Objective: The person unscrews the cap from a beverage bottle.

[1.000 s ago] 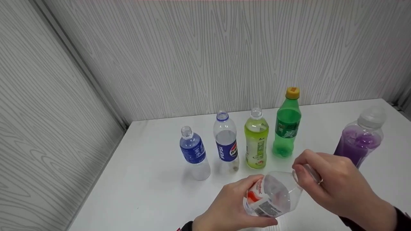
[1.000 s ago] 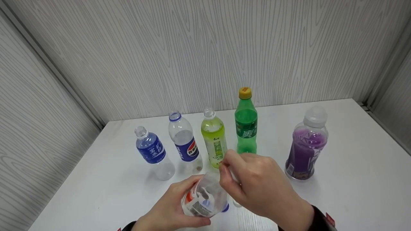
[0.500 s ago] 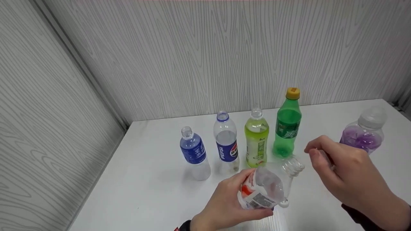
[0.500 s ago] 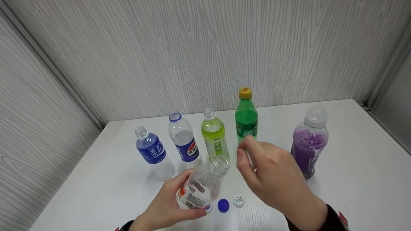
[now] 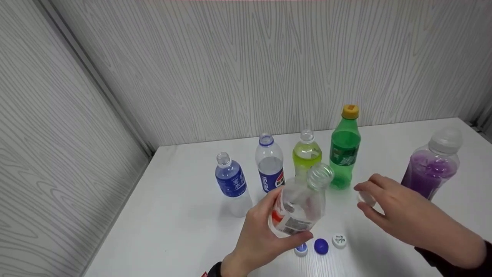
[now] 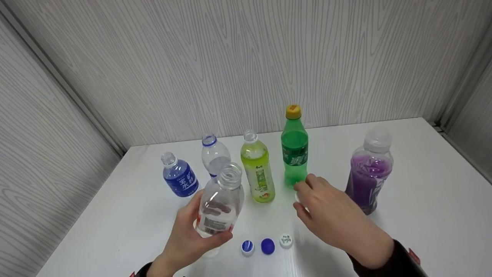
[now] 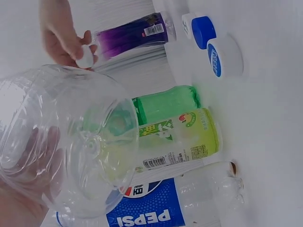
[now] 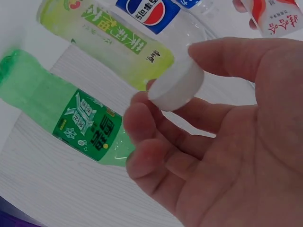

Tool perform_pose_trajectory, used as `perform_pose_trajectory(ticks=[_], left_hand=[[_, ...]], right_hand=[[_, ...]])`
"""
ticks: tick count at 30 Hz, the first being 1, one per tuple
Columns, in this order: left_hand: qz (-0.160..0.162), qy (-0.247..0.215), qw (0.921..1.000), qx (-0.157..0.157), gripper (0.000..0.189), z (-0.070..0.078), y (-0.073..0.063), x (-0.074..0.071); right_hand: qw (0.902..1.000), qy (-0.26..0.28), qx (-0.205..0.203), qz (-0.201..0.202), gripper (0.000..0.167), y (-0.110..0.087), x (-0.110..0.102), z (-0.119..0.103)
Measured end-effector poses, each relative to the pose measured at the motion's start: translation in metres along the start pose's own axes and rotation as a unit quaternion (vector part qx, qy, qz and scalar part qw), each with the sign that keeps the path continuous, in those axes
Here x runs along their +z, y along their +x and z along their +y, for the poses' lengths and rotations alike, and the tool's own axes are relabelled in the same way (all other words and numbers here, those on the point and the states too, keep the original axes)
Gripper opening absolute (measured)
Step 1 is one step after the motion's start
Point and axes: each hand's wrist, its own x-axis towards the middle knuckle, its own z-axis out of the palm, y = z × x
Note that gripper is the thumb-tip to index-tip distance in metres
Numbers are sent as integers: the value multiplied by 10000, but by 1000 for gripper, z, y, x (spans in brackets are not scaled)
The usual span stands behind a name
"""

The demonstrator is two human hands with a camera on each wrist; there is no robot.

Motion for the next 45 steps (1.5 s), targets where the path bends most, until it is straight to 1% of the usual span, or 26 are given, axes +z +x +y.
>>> perform_pose_trajectory(ticks=[4,9,11,16,19,23,26,32,35,41,45], left_hand=[[180,-39,9996,192,75,0,1,-3],[381,-67,9986,353,75,1,2,-5],[429,-61,9983,387,75,1,2,-6],[477,-75,9980,417,73,3,2,-9],[531,-83,9975,467,73,4,3,-11],[616,29,9958,676,75,2,3,-13],[639,101,9950,763,76,1,3,-13],[645,93,9957,655,75,1,3,-13],[639,82,9960,611,75,1,3,-13],[623,58,9967,508,74,1,3,-12],[581,66,9971,480,73,1,4,-12]], right_hand=[[9993,-7,-302,-211,29,3,10,5],[9962,167,-513,-685,26,7,22,8],[9942,254,-693,-782,22,8,26,9],[9895,352,-942,-1035,17,10,35,11],[9874,348,-866,-1281,20,10,40,11],[9846,445,-694,-1543,24,8,43,11],[9826,486,-569,-1701,24,8,45,9],[9762,431,-306,-2101,23,10,50,6],[9740,437,-354,-2193,21,11,54,6],[9705,460,-606,-2290,19,10,59,8],[9668,491,-537,-2450,20,11,60,8]])
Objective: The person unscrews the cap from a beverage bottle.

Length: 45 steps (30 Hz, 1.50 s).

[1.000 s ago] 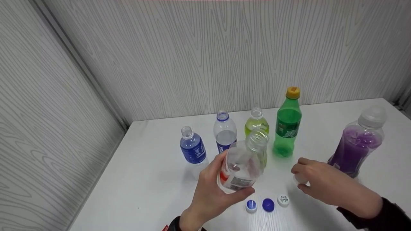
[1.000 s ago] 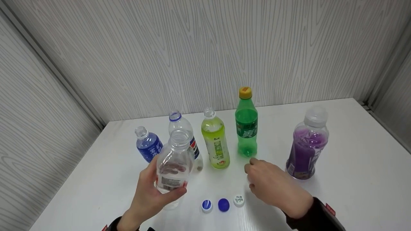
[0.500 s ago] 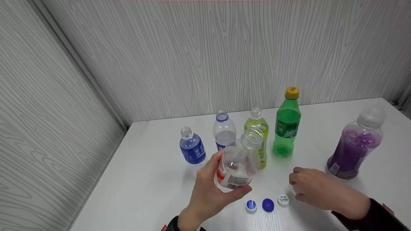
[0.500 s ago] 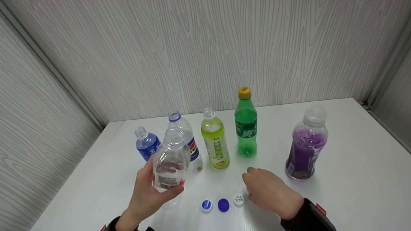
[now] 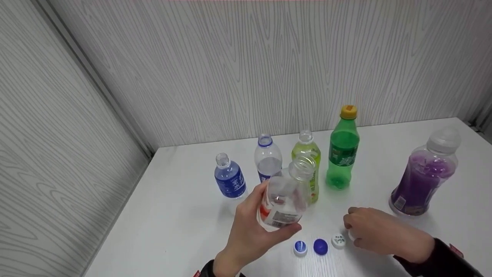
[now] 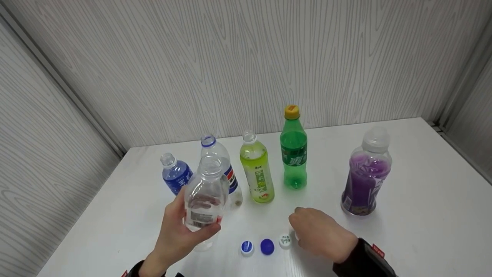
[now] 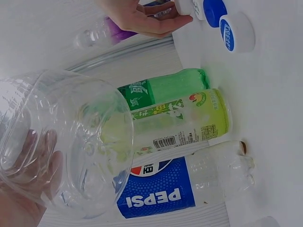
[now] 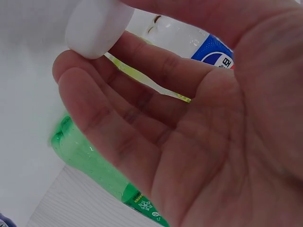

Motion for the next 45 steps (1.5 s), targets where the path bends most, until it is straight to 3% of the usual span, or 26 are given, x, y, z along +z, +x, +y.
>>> perform_pose_trajectory(ticks=[11,19,31,34,38,45], left_hand=[[-17,-56,9998,204,74,-2,0,1],[-10,-96,9999,60,73,-1,0,3],[-68,-118,9999,-59,73,-2,-1,4],[-115,-115,9998,-87,73,-2,-1,5],[-163,-92,9998,-5,74,-3,-1,8],[-380,114,9990,-192,73,-6,-3,13]], right_hand=[[9998,48,-91,171,22,-2,7,2],[9997,132,185,-18,24,0,6,1],[9996,-47,47,273,29,-5,0,0],[9985,11,64,553,33,-8,-10,-1],[9913,19,43,1312,36,-14,-27,-7],[9599,195,-36,2798,37,-28,-43,-25]])
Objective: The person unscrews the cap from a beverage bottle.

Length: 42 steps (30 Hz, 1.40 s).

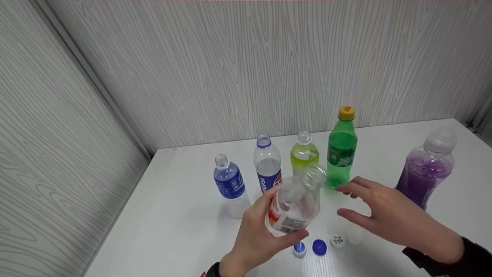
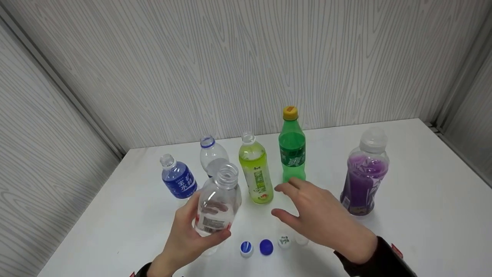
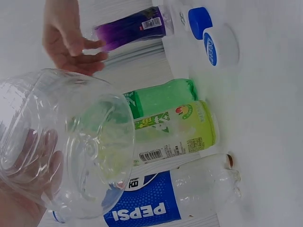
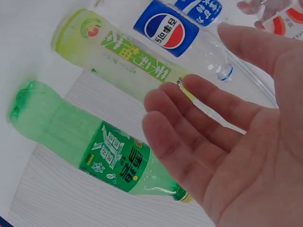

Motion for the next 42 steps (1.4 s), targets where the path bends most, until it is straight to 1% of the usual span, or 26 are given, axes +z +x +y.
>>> perform_pose_trajectory(ticks=[3,5,9,12,15,18,21,27,32,36,39,42], left_hand=[[-144,109,9997,-176,74,-1,-2,5],[-263,121,9991,-294,74,-2,-2,8],[-479,65,9977,-476,73,-3,-3,14],[-600,37,9965,-573,74,-4,-4,17],[-728,71,9952,-650,75,-6,-4,19],[-853,146,9940,-672,75,-7,-5,21],[-942,207,9928,-712,75,-7,-5,22],[-1089,210,9895,-931,74,-6,-5,24],[-1131,191,9882,-1015,73,-6,-6,26],[-1089,154,9893,-960,74,-7,-6,25],[-927,244,9919,-828,75,-8,-7,23],[-626,438,9951,-632,75,-11,-9,19]], right_hand=[[9985,413,-18,366,41,-2,-3,-6],[9956,725,-83,588,46,-3,-6,-9],[9866,1290,-236,972,56,-5,-11,-15],[9795,1620,-265,1170,58,-6,-13,-18],[9731,1888,-290,1285,59,-7,-13,-21],[9693,2050,-337,1315,60,-7,-11,-24],[9671,2118,-389,1353,60,-7,-9,-27],[9638,2205,-415,1440,58,-7,-5,-30],[9646,2220,-298,1393,51,-6,-3,-31],[9631,2304,-171,1379,45,-3,-5,-38],[9614,2381,-119,1373,42,1,-6,-45],[9590,2469,-211,1377,40,9,-6,-53]])
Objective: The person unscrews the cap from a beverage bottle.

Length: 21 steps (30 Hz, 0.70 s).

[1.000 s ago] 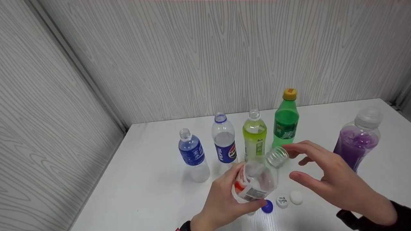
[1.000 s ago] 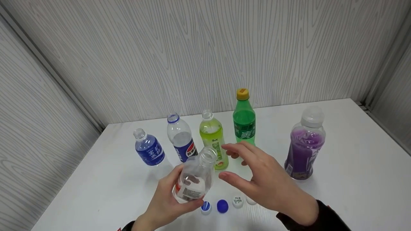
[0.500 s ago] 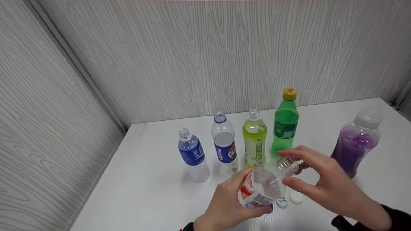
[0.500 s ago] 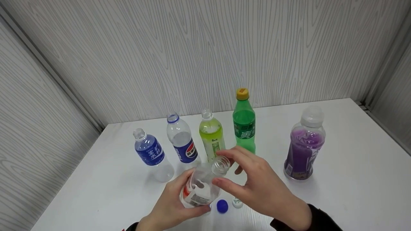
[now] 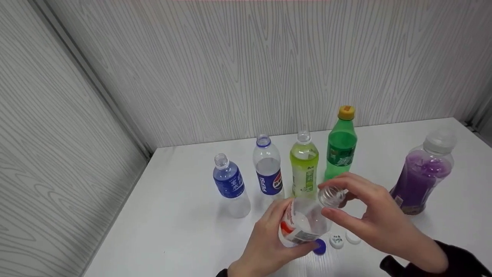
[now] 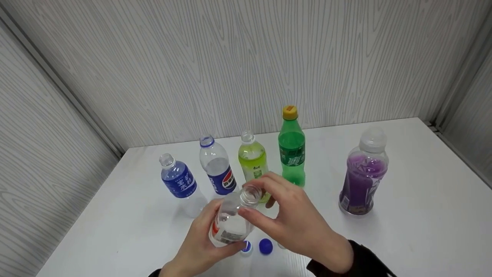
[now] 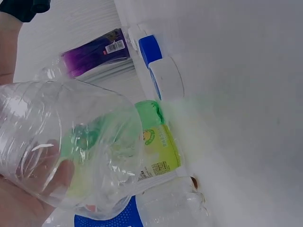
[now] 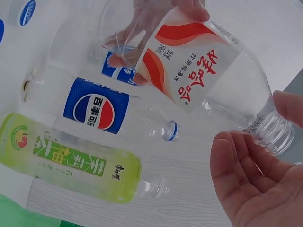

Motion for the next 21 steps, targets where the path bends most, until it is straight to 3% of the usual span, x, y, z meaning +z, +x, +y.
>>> perform_pose_trajectory(ticks=[5,12,21], left_hand=[[642,334,9972,188,76,-7,-6,-10],[1459,689,9867,-224,92,-14,-17,-28],[2152,927,9719,-226,85,-28,-25,-53]], right_hand=[[9993,138,-97,-323,34,19,13,-13],[9952,26,-222,-952,33,49,38,-31],[9883,-269,-599,-1377,36,82,70,-47]])
